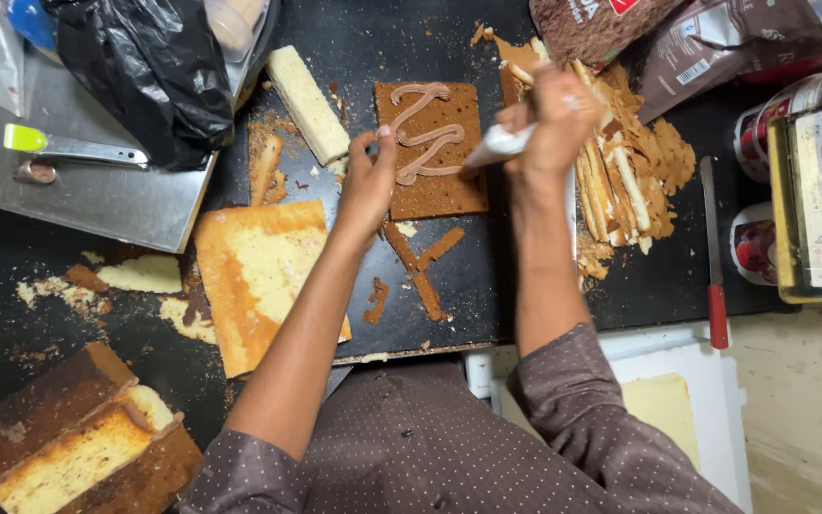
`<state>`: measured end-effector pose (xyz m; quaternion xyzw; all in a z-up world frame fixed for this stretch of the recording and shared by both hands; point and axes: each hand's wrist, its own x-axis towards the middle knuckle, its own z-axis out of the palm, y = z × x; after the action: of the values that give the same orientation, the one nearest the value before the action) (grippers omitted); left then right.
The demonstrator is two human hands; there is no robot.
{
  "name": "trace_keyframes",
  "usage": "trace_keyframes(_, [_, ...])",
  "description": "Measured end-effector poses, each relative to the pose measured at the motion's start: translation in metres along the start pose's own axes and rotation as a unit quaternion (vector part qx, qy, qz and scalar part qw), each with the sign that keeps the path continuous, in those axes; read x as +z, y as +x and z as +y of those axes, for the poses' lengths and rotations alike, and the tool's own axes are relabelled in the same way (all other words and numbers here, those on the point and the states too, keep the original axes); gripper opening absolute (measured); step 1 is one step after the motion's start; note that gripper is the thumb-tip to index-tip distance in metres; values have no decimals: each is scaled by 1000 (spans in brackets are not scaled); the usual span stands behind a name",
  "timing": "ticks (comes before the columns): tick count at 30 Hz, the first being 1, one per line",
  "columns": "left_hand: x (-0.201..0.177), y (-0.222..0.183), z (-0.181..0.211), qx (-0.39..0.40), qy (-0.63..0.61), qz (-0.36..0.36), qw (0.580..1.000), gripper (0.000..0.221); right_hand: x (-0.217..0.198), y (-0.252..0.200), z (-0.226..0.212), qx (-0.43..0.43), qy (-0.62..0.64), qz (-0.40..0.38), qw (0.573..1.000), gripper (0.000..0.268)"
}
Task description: The person assembles layers of rectangular cake on a dark countertop, applying chocolate-colored frosting using a piping bag and spreading it evenly with a knife. They stack additional cake pieces on top and trim the edges with a knife.
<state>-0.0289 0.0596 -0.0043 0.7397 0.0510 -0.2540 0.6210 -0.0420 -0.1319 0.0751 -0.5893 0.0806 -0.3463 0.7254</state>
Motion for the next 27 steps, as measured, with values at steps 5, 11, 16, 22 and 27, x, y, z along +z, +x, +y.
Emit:
trace_keyframes(5, [10,9,-7,-11,-35,15,999,90,-5,-38,12,64,-60,-4,996,41])
trace_keyframes(11, [20,45,-9,-24,-201,-38,978,91,-52,-22,62,99,101,130,981,37])
trace_keyframes(16, [22,48,-7,50,3,-9,999,100,-133,60,61,122,384,229,886,51])
trace_keyframes(22, [41,50,-10,45,-300,-89,949,123,-194,89,20,181,419,179,871,90])
trace_keyframes(27, [12,33,22,22,-339,-202,919,129,-235,24,12,141,-44,152,977,91])
